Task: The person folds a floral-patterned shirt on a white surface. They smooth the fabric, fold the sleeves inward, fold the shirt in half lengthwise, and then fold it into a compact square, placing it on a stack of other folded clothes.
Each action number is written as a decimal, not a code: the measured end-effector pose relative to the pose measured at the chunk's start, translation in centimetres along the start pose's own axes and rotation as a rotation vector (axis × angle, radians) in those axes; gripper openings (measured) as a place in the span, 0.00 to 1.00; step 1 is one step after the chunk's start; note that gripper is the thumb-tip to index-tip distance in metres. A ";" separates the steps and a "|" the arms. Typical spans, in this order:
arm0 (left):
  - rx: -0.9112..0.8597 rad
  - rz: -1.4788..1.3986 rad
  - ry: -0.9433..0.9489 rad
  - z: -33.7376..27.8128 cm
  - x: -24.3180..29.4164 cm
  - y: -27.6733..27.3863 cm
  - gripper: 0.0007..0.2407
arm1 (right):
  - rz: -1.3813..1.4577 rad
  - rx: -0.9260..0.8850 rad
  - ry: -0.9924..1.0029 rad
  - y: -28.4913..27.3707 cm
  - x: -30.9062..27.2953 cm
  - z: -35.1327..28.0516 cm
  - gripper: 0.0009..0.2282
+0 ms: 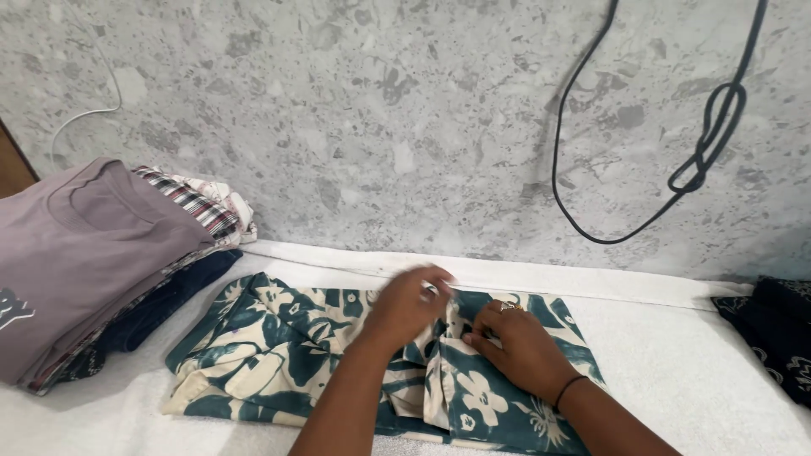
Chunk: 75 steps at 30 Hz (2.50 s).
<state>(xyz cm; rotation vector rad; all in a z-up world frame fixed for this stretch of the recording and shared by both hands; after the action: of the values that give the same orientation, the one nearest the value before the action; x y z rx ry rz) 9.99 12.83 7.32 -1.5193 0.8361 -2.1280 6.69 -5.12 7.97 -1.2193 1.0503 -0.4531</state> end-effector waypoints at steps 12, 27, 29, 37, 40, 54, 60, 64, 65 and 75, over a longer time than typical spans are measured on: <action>-0.596 0.221 -0.284 0.0 -2.1 3.2 0.28 | -0.003 -0.011 0.508 -2.4 10.3 -2.0 0.23; -0.277 0.236 0.291 -0.8 5.8 10.6 0.25 | -0.327 -0.077 0.169 3.5 12.4 0.3 0.23; -0.378 0.278 0.253 -0.2 4.1 13.1 0.30 | -0.395 -0.119 0.179 3.8 12.7 0.6 0.25; -0.790 0.632 -0.230 -3.1 6.0 9.7 0.48 | -0.270 -0.223 0.619 1.8 17.6 -1.0 0.38; -0.834 0.725 -0.359 -4.6 7.0 8.5 0.45 | -0.228 -0.081 0.600 2.2 23.5 -0.2 0.34; -0.607 0.485 0.232 -2.1 5.2 14.9 0.35 | 0.044 -0.046 0.773 1.5 23.3 -1.2 0.27; -0.555 0.505 0.107 -1.6 4.0 13.6 0.37 | 0.288 0.002 0.733 -0.3 25.8 -2.6 0.25; -0.548 0.533 0.105 -1.3 3.6 13.7 0.38 | 0.388 0.037 0.805 -2.6 29.9 -5.7 0.23; -0.551 0.533 0.125 -1.3 3.8 13.8 0.37 | 0.346 0.016 0.836 -3.0 31.5 -6.5 0.24; -0.505 0.456 0.087 -1.4 5.1 11.6 0.36 | -0.369 0.184 0.676 -3.9 27.2 -5.2 0.30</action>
<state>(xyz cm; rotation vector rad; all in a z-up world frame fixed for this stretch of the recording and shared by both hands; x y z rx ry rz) 6.69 1.39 2.83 -1.2821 1.6673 -1.7274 16.41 -30.29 0.49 -1.1151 1.3076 -1.2842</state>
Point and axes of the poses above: each hand's wrist, its own z-axis towards the middle knuckle, its own y-axis out of the palm, x = y × z, the point moved 6 cm from there along z, towards the middle knuckle, and after that the axes turned 15 degrees about -x, right-handed, at the moved point
